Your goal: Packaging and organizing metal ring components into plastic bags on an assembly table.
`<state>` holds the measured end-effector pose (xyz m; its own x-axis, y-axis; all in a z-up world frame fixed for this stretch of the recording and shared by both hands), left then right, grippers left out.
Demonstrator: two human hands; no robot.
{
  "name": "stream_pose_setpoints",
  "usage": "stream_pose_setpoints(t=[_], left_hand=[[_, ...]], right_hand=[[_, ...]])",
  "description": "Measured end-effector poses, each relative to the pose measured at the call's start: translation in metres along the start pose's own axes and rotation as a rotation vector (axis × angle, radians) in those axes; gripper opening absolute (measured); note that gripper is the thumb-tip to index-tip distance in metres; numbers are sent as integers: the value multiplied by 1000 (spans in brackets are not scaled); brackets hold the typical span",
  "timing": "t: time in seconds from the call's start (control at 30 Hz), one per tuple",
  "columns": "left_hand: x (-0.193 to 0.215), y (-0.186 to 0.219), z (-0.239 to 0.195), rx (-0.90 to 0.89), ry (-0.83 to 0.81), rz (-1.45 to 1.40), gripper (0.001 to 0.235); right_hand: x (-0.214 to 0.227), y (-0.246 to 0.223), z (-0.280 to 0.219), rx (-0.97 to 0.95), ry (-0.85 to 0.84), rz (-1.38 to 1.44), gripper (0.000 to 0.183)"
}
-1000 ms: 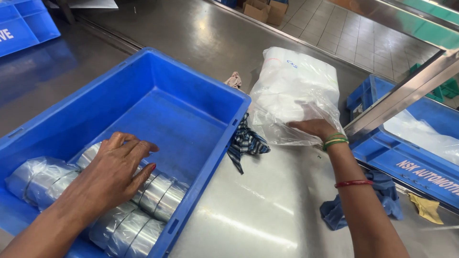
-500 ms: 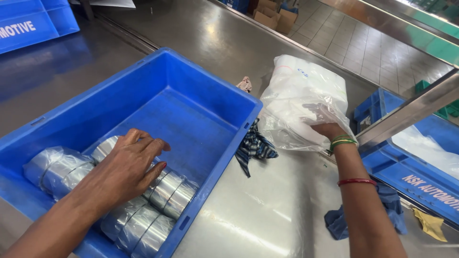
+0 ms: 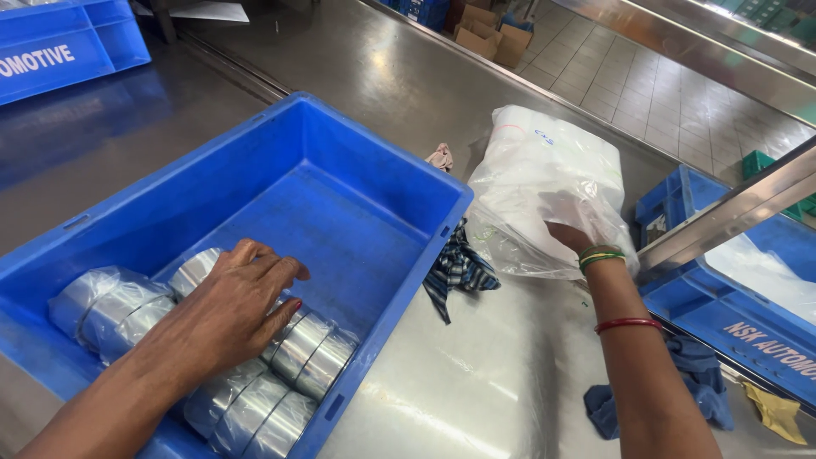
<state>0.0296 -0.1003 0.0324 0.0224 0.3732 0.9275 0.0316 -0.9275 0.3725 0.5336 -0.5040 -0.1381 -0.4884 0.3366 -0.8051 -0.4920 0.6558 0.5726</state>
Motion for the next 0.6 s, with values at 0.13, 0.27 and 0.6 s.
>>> stream_pose_setpoints(t=[0.13, 0.27, 0.6], left_hand=[[0, -2, -1, 12, -11, -4, 40], [0, -1, -1, -19, 5, -12, 39], [3, 2, -1, -12, -25, -13, 37]], right_hand=[[-18, 52, -15, -402, 110, 1996, 67], [-21, 90, -21, -421, 88, 2256, 74], [-18, 124, -24, -487, -29, 2200, 58]])
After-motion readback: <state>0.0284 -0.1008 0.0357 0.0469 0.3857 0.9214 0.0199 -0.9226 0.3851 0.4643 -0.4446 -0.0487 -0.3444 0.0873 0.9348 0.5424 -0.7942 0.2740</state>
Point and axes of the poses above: each hand's wrist, its own z-axis towards the middle knuckle, its own x-axis out of the back of the hand, y = z × x, the point moved 7 cm from there along z, towards the middle knuckle, and after that the axes turned 6 degrees about -y, right-handed, at the moved point
